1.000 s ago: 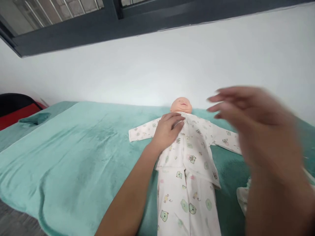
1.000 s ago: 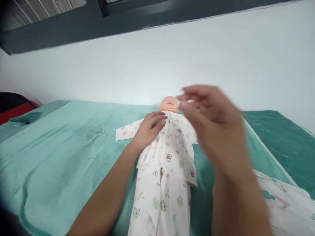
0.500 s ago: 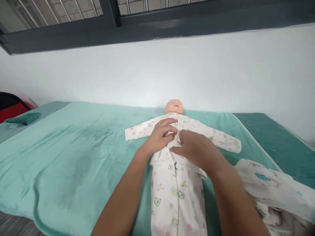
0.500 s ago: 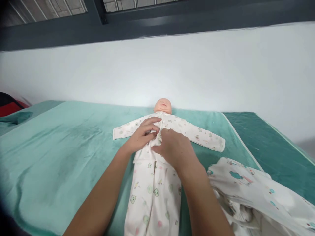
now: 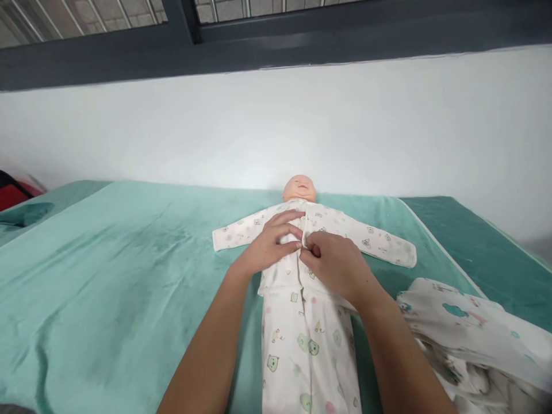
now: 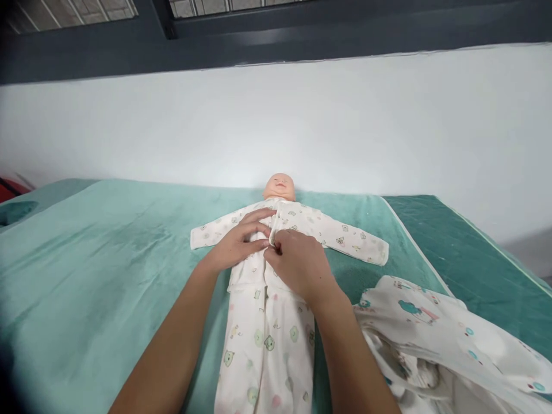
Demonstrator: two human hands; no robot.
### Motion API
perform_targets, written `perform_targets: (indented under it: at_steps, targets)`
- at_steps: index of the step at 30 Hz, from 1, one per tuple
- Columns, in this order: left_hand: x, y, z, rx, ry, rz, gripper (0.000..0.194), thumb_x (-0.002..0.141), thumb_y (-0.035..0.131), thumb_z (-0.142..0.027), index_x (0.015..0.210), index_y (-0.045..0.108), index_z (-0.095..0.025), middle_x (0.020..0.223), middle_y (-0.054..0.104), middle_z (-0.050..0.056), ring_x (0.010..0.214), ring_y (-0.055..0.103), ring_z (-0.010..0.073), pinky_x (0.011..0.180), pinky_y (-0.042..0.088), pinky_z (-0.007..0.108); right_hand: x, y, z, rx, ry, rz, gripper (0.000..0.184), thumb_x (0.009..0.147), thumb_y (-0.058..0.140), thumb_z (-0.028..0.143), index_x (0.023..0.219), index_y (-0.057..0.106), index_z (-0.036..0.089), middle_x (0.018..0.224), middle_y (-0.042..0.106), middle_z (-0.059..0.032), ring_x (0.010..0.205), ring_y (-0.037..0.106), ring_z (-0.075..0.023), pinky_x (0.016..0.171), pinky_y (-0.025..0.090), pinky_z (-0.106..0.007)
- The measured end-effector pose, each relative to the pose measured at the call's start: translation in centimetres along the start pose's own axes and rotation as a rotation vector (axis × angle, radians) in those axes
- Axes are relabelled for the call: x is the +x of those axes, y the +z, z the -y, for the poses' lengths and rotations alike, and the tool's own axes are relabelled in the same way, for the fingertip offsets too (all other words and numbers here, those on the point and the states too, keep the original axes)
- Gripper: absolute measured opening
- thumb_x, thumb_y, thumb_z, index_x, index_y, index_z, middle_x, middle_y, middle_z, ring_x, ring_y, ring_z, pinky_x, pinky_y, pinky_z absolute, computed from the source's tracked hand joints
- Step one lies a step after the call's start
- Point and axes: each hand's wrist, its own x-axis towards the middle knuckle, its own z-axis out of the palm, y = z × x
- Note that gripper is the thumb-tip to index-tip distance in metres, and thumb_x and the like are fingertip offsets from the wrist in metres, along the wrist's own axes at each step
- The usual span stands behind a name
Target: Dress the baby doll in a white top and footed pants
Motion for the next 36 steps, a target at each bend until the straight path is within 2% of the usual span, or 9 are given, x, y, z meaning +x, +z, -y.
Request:
perform_targets:
  at_steps: [4,8,20,25,28,30,32,34,36]
  targets:
    - [0.0,0.2,-0.2,0.017,0.034,-0.028,0.013,0.095,0.061,-0.037,0.093,0.064,-0.025,0.156,0.047,0.002,0.151,0.032,0.0223,0.126,0.027,0.046,0.4,-0.5,-1.6,0.276,-0.037,0.051,0.026,0.086,0.048,0.026,0.062,0.039,0.02,0.057,0.04,0.0045,0.058,0.037,-0.0117,0.058,0.024,-0.029]
    - [0.0,0.5,-0.4,0.032,0.031,-0.043,0.014,0.097,0.058,-0.038,0.093,0.064,-0.025,0.156,0.047,0.003,0.15,0.035,0.0227,0.125,0.028,0.046,0.5,-0.6,-2.5,0.475,-0.042,0.07,0.025,0.088,0.047,0.03,0.065,0.048,0.02,0.061,0.041,0.0044,0.06,0.038,-0.012,0.059,0.027,-0.028]
    - [0.0,0.6,-0.4,0.064,0.036,-0.049,0.013,0.088,0.071,-0.034,0.093,0.063,-0.026,0.156,0.047,0.003,0.15,0.033,0.025,0.124,0.03,0.049,0.9,-0.2,-1.8,0.389,0.005,0.001,0.024,0.092,0.049,0.034,0.076,0.061,0.021,0.065,0.052,0.0042,0.065,0.046,-0.0132,0.064,0.032,-0.027]
    - [0.1,0.8,-0.5,-0.023,0.003,-0.072,0.009,0.088,0.07,-0.031,0.087,0.065,-0.024,0.154,0.049,0.002,0.149,0.036,0.0253,0.124,0.029,0.047,1.1,0.5,-1.9,0.573,0.149,-0.113,0.022,0.086,0.055,0.035,0.07,0.055,0.02,0.062,0.046,0.0045,0.062,0.041,-0.0124,0.062,0.031,-0.027]
    - [0.4,1.2,0.0,-0.183,-0.005,-0.218,0.011,0.088,0.069,-0.029,0.086,0.061,-0.022,0.147,0.055,0.005,0.142,0.046,0.0233,0.119,0.036,0.041,1.3,0.7,-2.3,0.79,0.25,-0.216,0.025,0.082,0.058,0.038,0.067,0.049,0.021,0.062,0.04,0.0049,0.06,0.036,-0.0118,0.06,0.032,-0.026]
    - [0.7,1.4,0.7,-0.277,-0.031,-0.394,0.013,0.087,0.068,-0.029,0.086,0.058,-0.022,0.138,0.06,0.006,0.13,0.056,0.0216,0.109,0.044,0.037,1.4,0.8,-2.5,0.905,0.337,-0.329,0.027,0.08,0.058,0.038,0.065,0.043,0.022,0.062,0.036,0.0049,0.06,0.033,-0.012,0.059,0.034,-0.027]
    - [0.9,1.4,1.5,-0.332,-0.085,-0.618,0.016,0.087,0.068,-0.031,0.085,0.056,-0.022,0.118,0.067,0.004,0.107,0.064,0.0174,0.093,0.051,0.03,1.5,0.8,-2.7,0.963,0.441,-0.472,0.03,0.079,0.058,0.039,0.065,0.037,0.023,0.064,0.033,0.0043,0.061,0.032,-0.0129,0.06,0.037,-0.028]
    - [1.1,1.0,2.3,-0.381,-0.166,-0.84,0.02,0.084,0.07,-0.032,0.083,0.053,-0.021,0.092,0.063,0.0,0.08,0.06,0.0119,0.074,0.049,0.024,1.5,0.8,-3.3,0.977,0.55,-0.603,0.03,0.081,0.056,0.041,0.067,0.035,0.025,0.067,0.034,0.0027,0.064,0.036,-0.0151,0.063,0.042,-0.03]
    - [1.0,0.4,3.1,-0.475,-0.233,-0.982,0.025,0.079,0.075,-0.029,0.081,0.052,-0.021,0.079,0.052,-0.004,0.066,0.051,0.0085,0.062,0.043,0.021,1.6,0.8,-4.5,1.018,0.653,-0.728,0.026,0.082,0.053,0.044,0.072,0.037,0.026,0.07,0.039,0.0008,0.069,0.042,-0.0178,0.066,0.047,-0.033]
